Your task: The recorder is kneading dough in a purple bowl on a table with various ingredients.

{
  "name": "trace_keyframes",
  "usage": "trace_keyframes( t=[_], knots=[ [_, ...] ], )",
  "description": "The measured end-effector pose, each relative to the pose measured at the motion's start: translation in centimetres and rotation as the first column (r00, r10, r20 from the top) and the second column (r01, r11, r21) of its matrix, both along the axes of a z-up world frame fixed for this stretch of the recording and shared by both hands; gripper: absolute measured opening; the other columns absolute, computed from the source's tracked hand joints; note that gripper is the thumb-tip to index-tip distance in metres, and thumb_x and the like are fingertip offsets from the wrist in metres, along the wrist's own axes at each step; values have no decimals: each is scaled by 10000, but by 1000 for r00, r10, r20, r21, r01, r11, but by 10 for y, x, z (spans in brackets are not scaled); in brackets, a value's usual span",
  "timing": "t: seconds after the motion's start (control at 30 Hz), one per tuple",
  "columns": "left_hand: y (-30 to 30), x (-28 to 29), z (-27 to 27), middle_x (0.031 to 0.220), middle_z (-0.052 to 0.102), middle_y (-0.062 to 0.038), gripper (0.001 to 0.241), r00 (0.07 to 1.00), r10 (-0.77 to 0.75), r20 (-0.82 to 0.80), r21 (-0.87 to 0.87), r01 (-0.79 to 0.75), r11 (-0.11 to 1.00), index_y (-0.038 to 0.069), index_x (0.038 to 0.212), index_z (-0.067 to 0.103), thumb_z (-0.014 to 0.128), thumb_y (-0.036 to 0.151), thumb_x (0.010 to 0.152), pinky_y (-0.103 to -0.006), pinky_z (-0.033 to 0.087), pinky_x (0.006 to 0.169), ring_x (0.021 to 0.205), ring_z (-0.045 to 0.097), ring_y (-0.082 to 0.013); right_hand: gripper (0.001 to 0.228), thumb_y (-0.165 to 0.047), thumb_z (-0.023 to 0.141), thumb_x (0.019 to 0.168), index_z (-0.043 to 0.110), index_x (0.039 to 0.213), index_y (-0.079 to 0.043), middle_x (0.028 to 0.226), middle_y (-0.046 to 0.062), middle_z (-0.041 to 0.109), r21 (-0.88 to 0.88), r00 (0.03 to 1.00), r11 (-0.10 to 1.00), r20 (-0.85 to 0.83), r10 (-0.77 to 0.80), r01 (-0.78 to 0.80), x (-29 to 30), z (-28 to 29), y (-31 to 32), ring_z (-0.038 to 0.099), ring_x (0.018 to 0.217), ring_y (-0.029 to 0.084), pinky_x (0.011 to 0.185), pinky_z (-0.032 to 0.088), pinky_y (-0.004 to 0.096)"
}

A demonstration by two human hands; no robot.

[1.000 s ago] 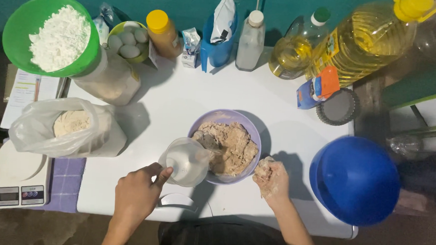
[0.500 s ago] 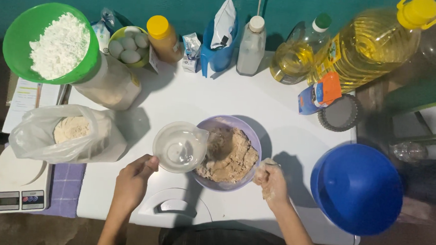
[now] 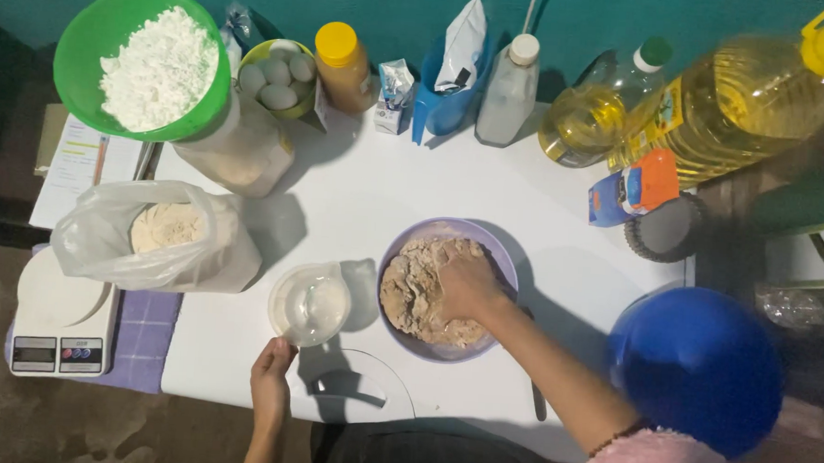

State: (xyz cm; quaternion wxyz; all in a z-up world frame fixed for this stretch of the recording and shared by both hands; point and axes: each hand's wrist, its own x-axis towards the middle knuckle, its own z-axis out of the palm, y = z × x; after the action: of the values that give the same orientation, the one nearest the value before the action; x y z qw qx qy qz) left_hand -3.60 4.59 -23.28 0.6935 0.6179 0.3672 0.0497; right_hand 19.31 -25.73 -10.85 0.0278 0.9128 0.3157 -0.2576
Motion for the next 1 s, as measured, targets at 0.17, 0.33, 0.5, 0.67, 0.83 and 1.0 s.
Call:
trace_keyframes(
  t=[0.17, 0.33, 0.5, 0.67, 0.83, 1.0],
  knots=[
    [-16, -8, 9, 995, 697, -50, 393, 995, 93, -21, -4, -93, 996, -17, 1123, 683, 487, 317, 1054, -286, 450, 981, 997, 611, -141, 853, -375, 922, 531, 622, 1183, 86, 1252, 309, 610, 38, 998, 998, -16, -54, 54, 15, 14, 14, 662, 1112, 422, 1006, 500, 493],
    [-8, -20, -21, 909, 570, -4, 386, 993, 44, 112, 50, -50, 998, -42, 977, 634, 517, 304, 1102, -258, 419, 868, 893, 496, -113, 332, -291, 807, 650, 754, 807, -4, 936, 252, 750, 68, 998, 996, -16, -63, 64, 28, -24, 9, 752, 917, 372, 854, 595, 460],
    [-2, -16, -15, 846, 494, 39, 327, 983, 51, 177, 114, -72, 991, 20, 952, 572, 498, 297, 1108, -239, 369, 745, 812, 422, -84, 373, -374, 754, 709, 768, 954, -93, 945, 223, 741, 82, 992, 996, -126, -17, 28, 32, 7, 20, 712, 936, 388, 877, 539, 521],
    [18, -10, -4, 824, 523, 21, 309, 995, 77, 62, 223, -89, 971, 24, 993, 606, 528, 308, 1091, -257, 363, 691, 772, 422, -102, 436, -357, 798, 678, 760, 915, 6, 992, 243, 738, 84, 983, 983, -103, -155, 164, 37, -25, 8, 723, 977, 381, 908, 564, 481],
    [-2, 0, 68, 937, 637, -44, 277, 997, 58, 57, 381, -75, 921, 25, 1095, 627, 579, 295, 1049, -256, 447, 791, 866, 549, -112, 441, -305, 793, 691, 777, 963, 42, 1014, 270, 744, 119, 942, 939, -136, -307, 323, 32, -32, -16, 742, 1019, 366, 934, 579, 446],
    [-53, 10, 75, 1324, 633, -147, 314, 936, -274, 222, 889, -78, 451, 30, 1311, 583, 554, 261, 1101, -465, 498, 1079, 1247, 606, -285, 1384, -481, 963, 584, 171, 1532, 142, 1356, 363, 510, 22, 981, 993, -154, -115, 120, -5, 9, -16, 575, 1228, 448, 1087, 404, 543]
  ],
)
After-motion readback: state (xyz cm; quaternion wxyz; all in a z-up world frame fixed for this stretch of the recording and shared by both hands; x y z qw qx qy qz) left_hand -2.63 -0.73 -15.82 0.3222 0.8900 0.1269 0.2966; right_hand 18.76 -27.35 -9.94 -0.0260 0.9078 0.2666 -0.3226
